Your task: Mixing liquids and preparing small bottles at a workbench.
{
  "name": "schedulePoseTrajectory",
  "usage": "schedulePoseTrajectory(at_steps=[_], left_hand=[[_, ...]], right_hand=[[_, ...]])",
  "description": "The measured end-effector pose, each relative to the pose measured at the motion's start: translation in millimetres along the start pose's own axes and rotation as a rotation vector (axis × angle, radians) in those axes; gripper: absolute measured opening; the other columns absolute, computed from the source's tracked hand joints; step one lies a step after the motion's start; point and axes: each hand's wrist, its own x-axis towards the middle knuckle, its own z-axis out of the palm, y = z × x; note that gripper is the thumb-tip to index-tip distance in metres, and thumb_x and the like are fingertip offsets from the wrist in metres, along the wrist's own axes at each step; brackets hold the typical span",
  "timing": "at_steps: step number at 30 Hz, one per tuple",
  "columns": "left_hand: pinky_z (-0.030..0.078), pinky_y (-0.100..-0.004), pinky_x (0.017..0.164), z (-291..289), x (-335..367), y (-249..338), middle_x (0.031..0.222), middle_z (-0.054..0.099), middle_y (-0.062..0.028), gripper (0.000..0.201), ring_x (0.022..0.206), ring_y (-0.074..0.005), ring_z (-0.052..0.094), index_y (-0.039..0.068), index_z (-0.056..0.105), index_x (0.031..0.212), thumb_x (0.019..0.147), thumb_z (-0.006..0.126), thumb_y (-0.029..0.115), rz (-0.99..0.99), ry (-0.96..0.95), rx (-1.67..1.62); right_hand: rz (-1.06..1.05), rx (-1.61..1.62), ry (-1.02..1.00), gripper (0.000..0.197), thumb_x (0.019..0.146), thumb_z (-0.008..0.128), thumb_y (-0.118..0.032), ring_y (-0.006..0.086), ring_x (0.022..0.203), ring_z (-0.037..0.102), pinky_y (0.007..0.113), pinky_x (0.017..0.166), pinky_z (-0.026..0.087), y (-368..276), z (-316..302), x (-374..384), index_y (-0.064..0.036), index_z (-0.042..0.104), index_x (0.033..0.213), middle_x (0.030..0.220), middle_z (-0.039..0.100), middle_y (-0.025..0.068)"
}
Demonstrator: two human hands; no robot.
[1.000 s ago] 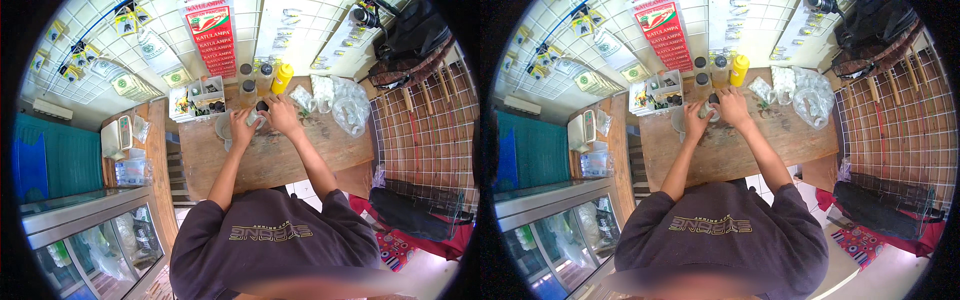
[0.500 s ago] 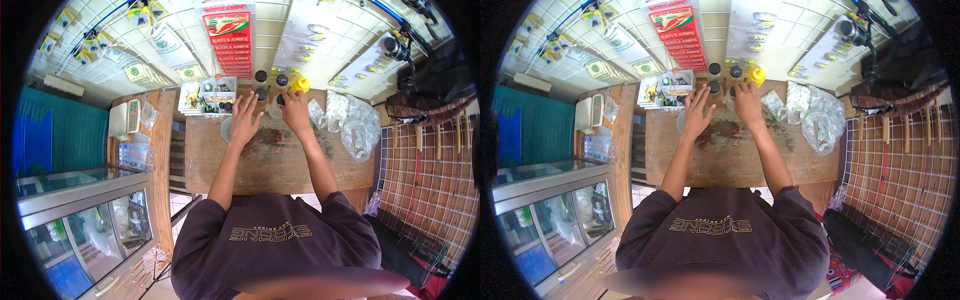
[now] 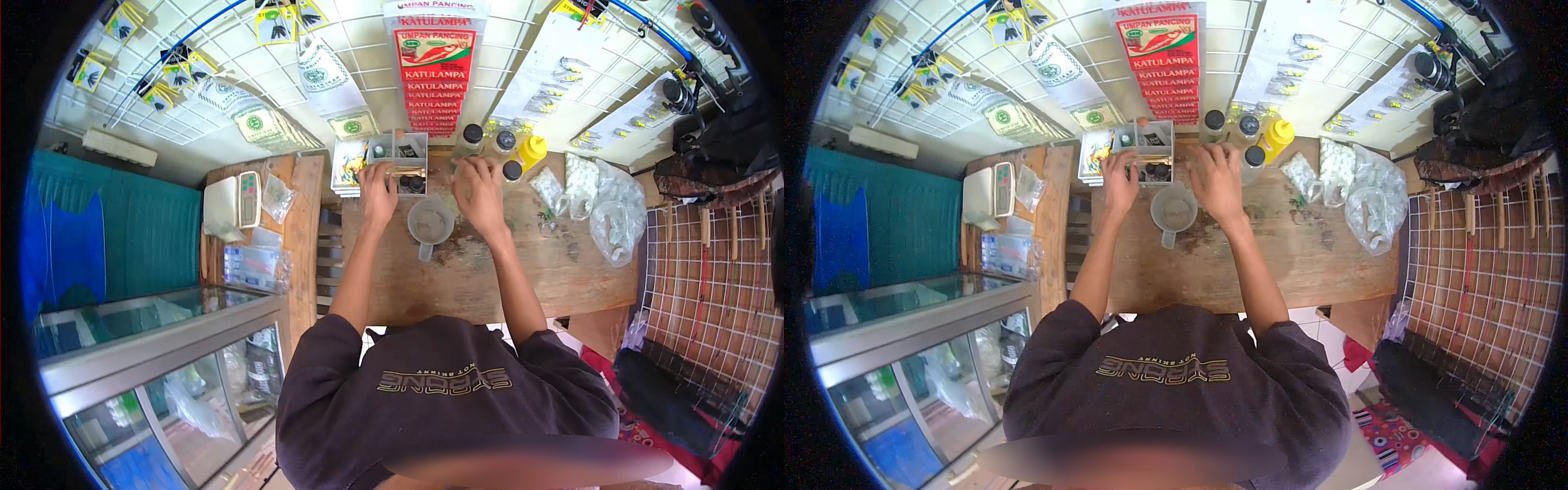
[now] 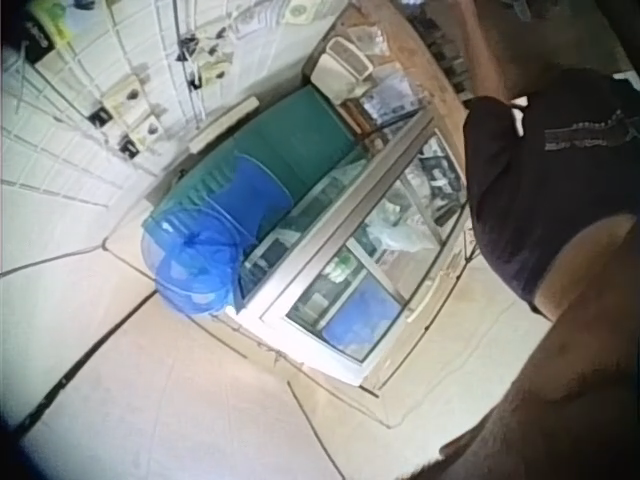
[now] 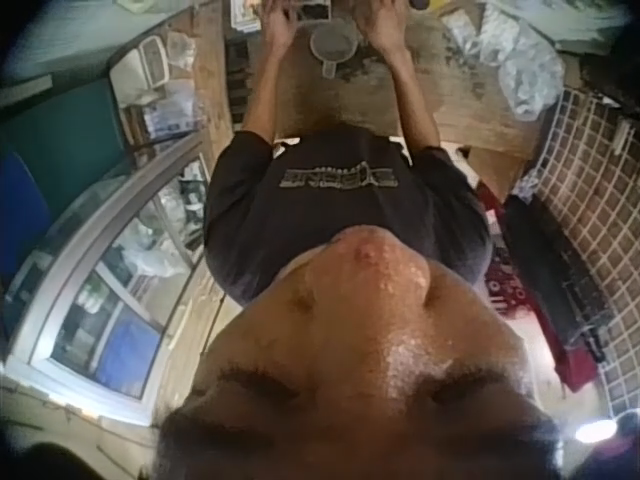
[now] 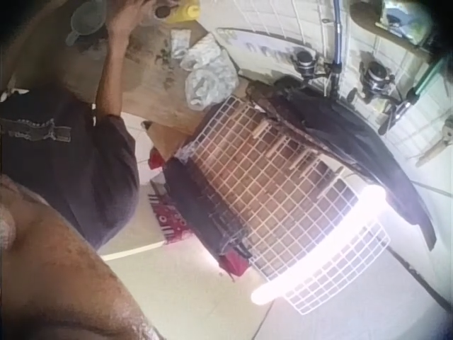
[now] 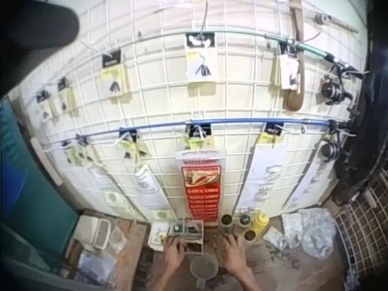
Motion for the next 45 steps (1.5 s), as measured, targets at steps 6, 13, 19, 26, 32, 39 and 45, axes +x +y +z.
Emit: schedulePoseTrajectory(at_steps=[6, 13, 19, 26, 32, 39, 45], left_hand=[[0.041, -0.0423, 0.092, -3, 42, -11, 0.097, 0.066, -0.0125, 0.026, 0.103, -0.0347, 0.051, 0.006, 0.065, 0.103, 0.080, 0.070, 0.017, 0.070, -0.085, 0.105], [0.044, -0.0415, 0.086, -3, 43, -20, 0.091, 0.067, -0.0088, 0.014, 0.096, -0.0321, 0.054, 0.009, 0.068, 0.090, 0.078, 0.071, 0.015, 0.110, -0.078, -0.031], [0.042, -0.0408, 0.089, -27, 22, 9, 0.097, 0.066, -0.0082, 0.013, 0.100, -0.0307, 0.054, 0.007, 0.066, 0.092, 0.080, 0.070, 0.013, 0.209, -0.129, -0.115], [0.041, -0.0432, 0.092, -32, -15, 32, 0.107, 0.062, -0.0127, 0.028, 0.106, -0.0331, 0.051, 0.002, 0.062, 0.103, 0.082, 0.070, 0.018, 0.213, -0.145, -0.152], [0.035, -0.0456, 0.103, -16, -66, 25, 0.133, 0.047, -0.0179, 0.066, 0.121, -0.0376, 0.043, 0.004, 0.041, 0.134, 0.081, 0.072, 0.028, 0.152, -0.244, -0.191], [0.029, -0.0484, 0.108, 0, -125, 38, 0.142, 0.034, -0.0279, 0.096, 0.130, -0.0429, 0.034, -0.002, 0.022, 0.143, 0.075, 0.076, 0.037, -0.048, -0.285, -0.145], [0.040, -0.0444, 0.100, 2, -142, 64, 0.128, 0.051, -0.0290, 0.079, 0.120, -0.0426, 0.048, 0.000, 0.032, 0.140, 0.079, 0.072, 0.027, -0.337, -0.266, -0.260]], right_hand=[[0.004, 0.067, -0.019, 0.033, 0.079, 0.068, -0.011, 0.0353, 0.111, 0.044, 0.047, 0.096, 0.038, -22, 42, -5, -0.0068, 0.063, 0.111, 0.110, 0.058, 0.0094], [0.084, 0.080, 0.002, 0.033, 0.081, 0.068, -0.010, 0.0343, 0.108, 0.045, 0.044, 0.094, 0.040, -37, 60, -2, -0.0072, 0.062, 0.113, 0.109, 0.058, 0.0103], [0.177, 0.313, -0.003, 0.036, 0.080, 0.070, -0.009, 0.0302, 0.096, 0.052, 0.039, 0.088, 0.043, -48, 54, 7, -0.0049, 0.061, 0.114, 0.107, 0.060, 0.0119], [0.107, 0.380, 0.070, 0.017, 0.078, 0.072, -0.008, 0.0280, 0.086, 0.057, 0.036, 0.076, 0.046, -41, 34, -6, -0.0019, 0.068, 0.094, 0.090, 0.066, 0.0099], [0.338, 0.441, 0.250, 0.014, 0.087, 0.067, -0.013, 0.0138, 0.076, 0.055, 0.028, 0.067, 0.043, -23, -3, -33, -0.0032, 0.067, 0.097, 0.091, 0.066, 0.0067], [0.490, 0.520, 0.338, 0.014, 0.089, 0.065, -0.014, 0.0119, 0.071, 0.053, 0.026, 0.067, 0.044, 8, -30, -77, -0.0023, 0.064, 0.097, 0.088, 0.066, 0.0048], [0.447, 0.463, 0.217, 0.015, 0.085, 0.067, -0.011, 0.0127, 0.067, 0.053, 0.028, 0.064, 0.044, 14, -48, -97, -0.0032, 0.065, 0.098, 0.083, 0.063, 0.0074]])
